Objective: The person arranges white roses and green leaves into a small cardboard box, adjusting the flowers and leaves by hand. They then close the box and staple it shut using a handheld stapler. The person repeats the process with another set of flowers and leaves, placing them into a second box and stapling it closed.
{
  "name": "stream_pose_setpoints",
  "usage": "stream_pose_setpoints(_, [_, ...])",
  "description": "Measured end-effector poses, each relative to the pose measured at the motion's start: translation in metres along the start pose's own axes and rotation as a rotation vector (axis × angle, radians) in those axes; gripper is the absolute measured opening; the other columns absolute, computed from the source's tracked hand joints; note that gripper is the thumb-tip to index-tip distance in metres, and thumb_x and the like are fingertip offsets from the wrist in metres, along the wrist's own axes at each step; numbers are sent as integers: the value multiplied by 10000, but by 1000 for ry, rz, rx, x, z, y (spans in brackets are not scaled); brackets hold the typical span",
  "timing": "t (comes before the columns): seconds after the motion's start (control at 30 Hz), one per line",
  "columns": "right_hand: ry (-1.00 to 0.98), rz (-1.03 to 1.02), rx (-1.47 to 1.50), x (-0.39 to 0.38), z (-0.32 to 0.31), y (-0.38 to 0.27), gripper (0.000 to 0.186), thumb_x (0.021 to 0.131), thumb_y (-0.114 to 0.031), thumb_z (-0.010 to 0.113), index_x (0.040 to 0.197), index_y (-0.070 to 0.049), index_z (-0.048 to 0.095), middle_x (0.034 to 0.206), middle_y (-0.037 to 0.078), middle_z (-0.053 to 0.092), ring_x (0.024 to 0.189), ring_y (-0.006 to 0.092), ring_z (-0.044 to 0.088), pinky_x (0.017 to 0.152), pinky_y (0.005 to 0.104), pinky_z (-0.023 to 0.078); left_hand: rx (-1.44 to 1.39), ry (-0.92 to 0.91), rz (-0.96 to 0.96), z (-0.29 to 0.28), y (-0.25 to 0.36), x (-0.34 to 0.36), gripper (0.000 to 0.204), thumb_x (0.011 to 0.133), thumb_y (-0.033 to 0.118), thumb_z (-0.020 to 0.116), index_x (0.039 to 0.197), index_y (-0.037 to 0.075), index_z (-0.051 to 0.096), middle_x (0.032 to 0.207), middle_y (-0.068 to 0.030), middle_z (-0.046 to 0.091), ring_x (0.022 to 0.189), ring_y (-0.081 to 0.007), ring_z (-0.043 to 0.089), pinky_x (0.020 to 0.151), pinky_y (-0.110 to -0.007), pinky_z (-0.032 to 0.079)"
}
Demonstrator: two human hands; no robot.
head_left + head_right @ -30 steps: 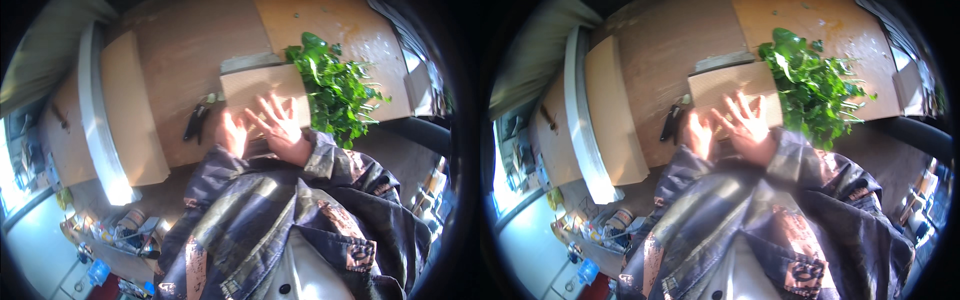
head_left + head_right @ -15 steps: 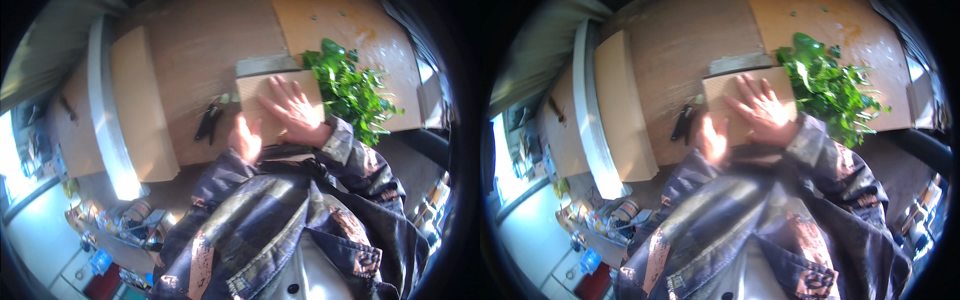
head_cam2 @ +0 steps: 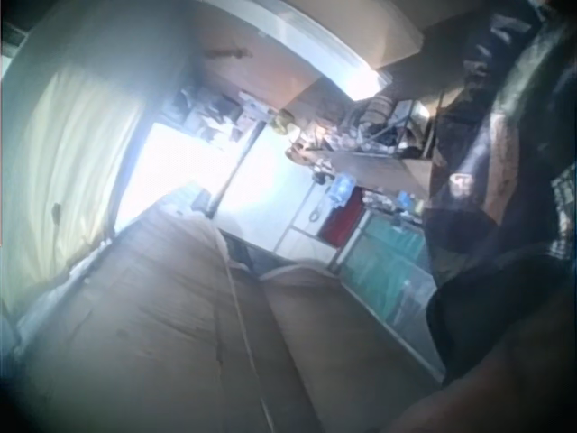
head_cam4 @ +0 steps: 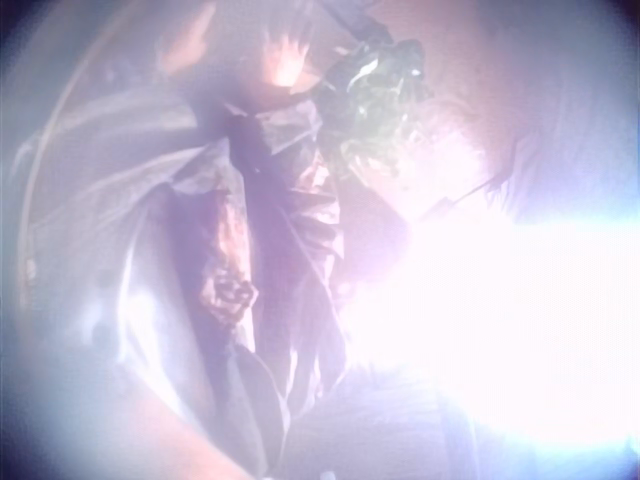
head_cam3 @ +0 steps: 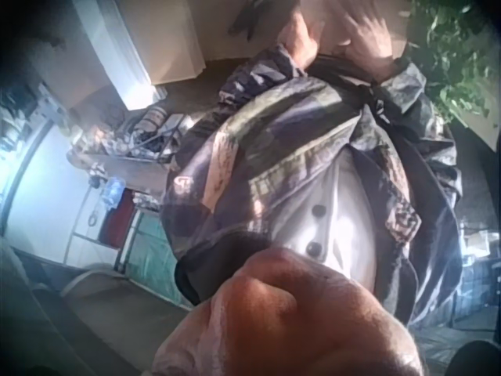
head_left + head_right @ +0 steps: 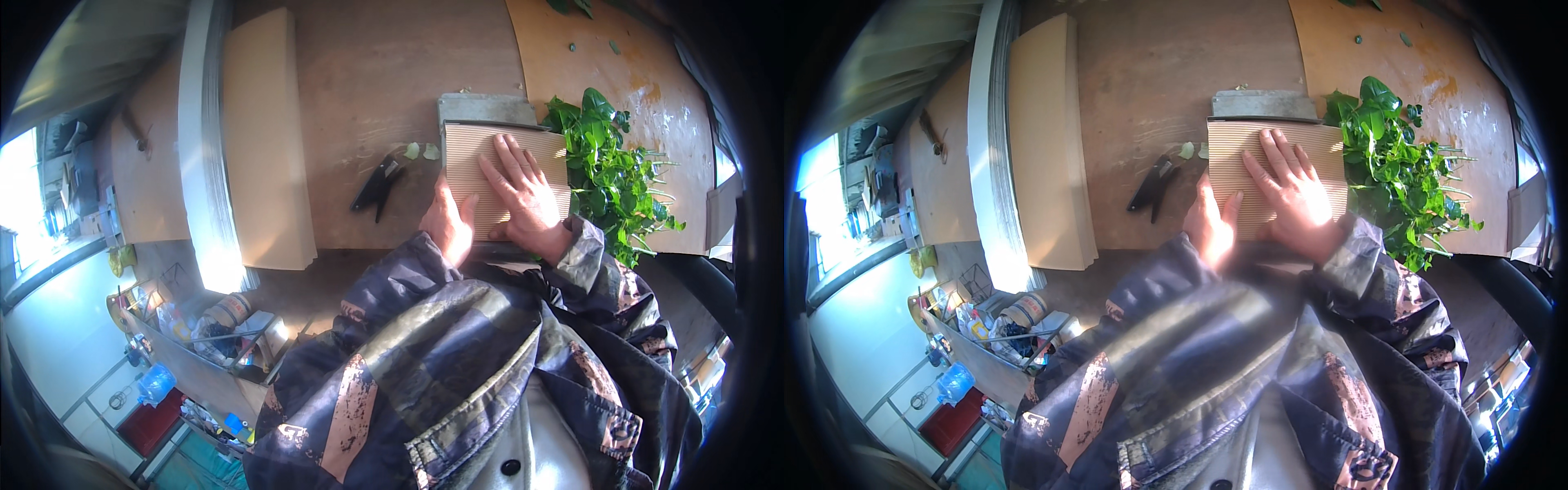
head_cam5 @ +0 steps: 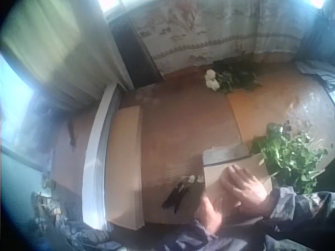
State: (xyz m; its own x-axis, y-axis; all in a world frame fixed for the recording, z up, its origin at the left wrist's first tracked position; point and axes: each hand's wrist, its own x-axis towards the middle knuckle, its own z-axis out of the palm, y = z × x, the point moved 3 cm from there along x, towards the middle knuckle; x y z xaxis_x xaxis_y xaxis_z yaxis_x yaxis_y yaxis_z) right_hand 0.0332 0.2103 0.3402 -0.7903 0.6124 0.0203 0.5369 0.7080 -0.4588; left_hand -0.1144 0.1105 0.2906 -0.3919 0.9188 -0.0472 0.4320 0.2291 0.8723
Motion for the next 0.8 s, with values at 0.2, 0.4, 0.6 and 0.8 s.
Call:
stream_pose_setpoints(0.2, [-19,2,-172,-18,-1,-18,881,696,-105,787,1533,-105,511,1652,223,373,1565,390,310,1270,584,251,55,-37,-92,-2,9,-10,482,998,262,681,1334,-18,478,1128,-319,709,1024,-515,689,884,-544,556])
stream_pose_setpoints(0.4, [25,32,-186,-59,24,-54,908,744,-131,821,1572,-85,451,1670,134,384,1589,361,263,1258,641,189,188,-37,-214,-6,0,-18,434,972,335,716,1220,34,524,1004,-299,728,940,-503,701,805,-572,558])
stream_pose_setpoints(0.6, [-41,119,-230,-65,28,-59,820,848,-360,750,1566,-94,456,1702,62,337,1601,327,241,1177,780,194,-113,17,-68,-17,-17,-16,368,990,294,724,1223,35,603,947,-235,744,866,-420,737,758,-510,568])
stream_pose_setpoints(0.8, [-49,116,-194,-56,13,-68,930,806,-326,817,1603,-83,404,1711,79,324,1616,327,201,1243,698,129,392,201,17,-96,-96,-6,538,909,246,811,1344,26,584,1103,-170,690,994,-318,678,866,-436,558])
